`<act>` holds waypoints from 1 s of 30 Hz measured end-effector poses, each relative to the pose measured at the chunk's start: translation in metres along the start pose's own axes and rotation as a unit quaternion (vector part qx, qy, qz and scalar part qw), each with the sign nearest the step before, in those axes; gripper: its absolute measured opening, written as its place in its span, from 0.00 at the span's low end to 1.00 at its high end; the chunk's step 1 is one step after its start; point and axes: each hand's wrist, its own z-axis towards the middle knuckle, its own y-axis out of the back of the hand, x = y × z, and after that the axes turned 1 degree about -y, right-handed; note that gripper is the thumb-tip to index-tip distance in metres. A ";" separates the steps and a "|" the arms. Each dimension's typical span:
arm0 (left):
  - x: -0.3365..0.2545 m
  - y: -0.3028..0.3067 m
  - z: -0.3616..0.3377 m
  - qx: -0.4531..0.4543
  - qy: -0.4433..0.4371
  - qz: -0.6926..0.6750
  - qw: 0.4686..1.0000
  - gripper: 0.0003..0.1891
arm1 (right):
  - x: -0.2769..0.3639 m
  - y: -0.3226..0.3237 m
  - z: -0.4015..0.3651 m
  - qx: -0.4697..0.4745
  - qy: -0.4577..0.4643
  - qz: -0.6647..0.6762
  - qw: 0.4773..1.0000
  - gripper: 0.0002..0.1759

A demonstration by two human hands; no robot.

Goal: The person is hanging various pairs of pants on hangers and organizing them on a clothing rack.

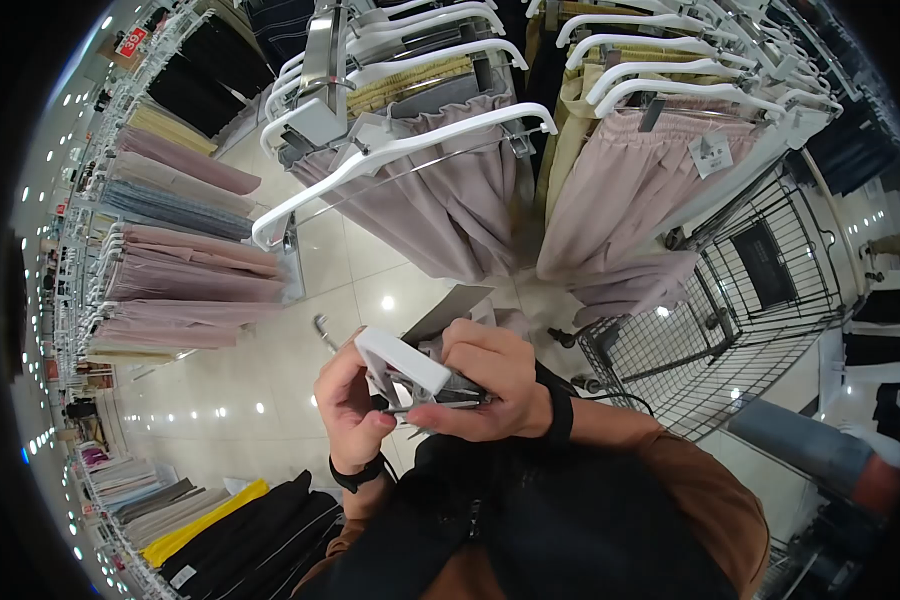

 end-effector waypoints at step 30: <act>-0.010 0.027 0.007 -0.068 0.026 0.113 0.991 0.09 | -0.005 0.020 0.038 0.149 -0.032 -0.055 0.987 0.13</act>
